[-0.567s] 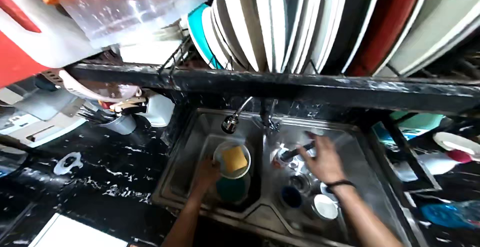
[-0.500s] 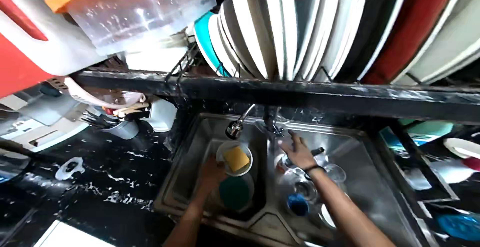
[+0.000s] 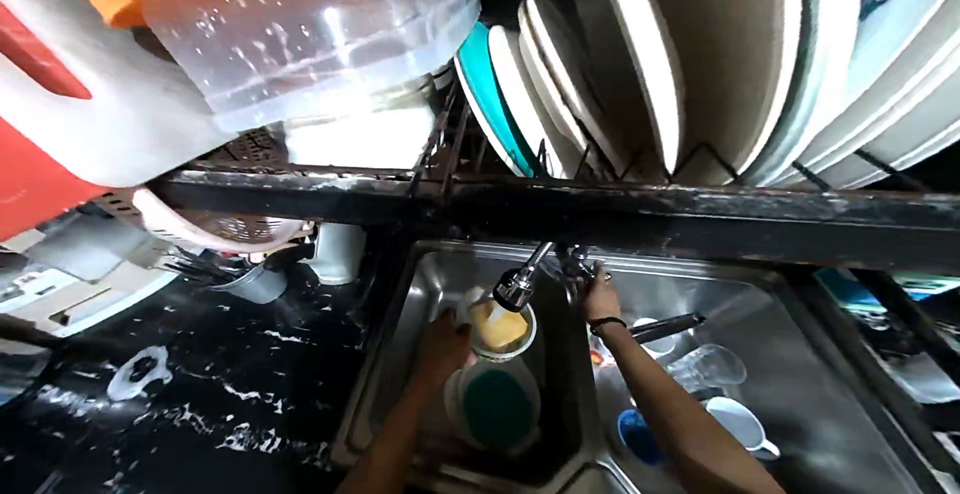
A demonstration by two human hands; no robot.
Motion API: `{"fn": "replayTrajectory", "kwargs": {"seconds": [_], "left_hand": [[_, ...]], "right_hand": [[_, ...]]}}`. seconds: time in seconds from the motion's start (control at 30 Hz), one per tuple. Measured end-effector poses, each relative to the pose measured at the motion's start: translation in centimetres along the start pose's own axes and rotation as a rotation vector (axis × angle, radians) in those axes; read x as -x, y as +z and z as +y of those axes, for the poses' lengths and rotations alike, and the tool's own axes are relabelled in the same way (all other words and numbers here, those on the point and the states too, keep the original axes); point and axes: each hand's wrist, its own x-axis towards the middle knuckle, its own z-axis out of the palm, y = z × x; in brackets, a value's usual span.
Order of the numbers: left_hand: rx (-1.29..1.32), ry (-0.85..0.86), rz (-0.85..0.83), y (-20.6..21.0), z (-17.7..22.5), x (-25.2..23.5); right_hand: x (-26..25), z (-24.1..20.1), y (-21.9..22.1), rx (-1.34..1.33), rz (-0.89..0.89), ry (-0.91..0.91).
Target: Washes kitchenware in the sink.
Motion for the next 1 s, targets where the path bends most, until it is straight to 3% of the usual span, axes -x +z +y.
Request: {"fn": "replayTrajectory", "kwargs": {"seconds": [0.27, 0.43, 0.57, 0.67, 0.7, 0.8, 0.87, 0.93, 1.0], "left_hand": [[-0.018, -0.009, -0.066, 0.4, -1.7, -0.6], [0.144, 0.021, -0.068, 1.1, -3.3, -0.5], [0.231, 0.022, 0.019, -1.3, -7.2, 2.2], [0.104, 0.043, 0.285, -4.1, -13.5, 5.0], [0.063, 0.039, 0.381, -5.0, -15.9, 6.0], [-0.083, -0.169, 0.526, -8.1, -20.6, 8.6], [-0.133, -0.327, 0.55, -9.7, -22.6, 9.2], [-0.11, -0.419, 0.541, -10.9, -25.0, 9.0], [-0.093, -0.464, 0.5, -11.9, -26.6, 8.6]], "right_hand": [[0.9, 1.3, -0.2, 0.048, 0.058, -0.059], [-0.1, 0.6, 1.4, -0.539, 0.111, 0.121], [3.5, -0.8, 2.0, -0.516, 0.207, 0.069], [8.3, -1.3, 6.9, -0.298, 0.314, -0.144], [9.6, -1.2, 9.1, -0.202, 0.245, -0.196], [10.6, -0.2, 14.8, 0.175, -0.331, -0.181], [9.8, 1.4, 18.6, 0.41, -0.619, -0.135], [9.2, 2.7, 21.1, 0.527, -0.71, -0.104], [9.0, 3.2, 22.2, 0.541, -0.686, -0.09]]}}
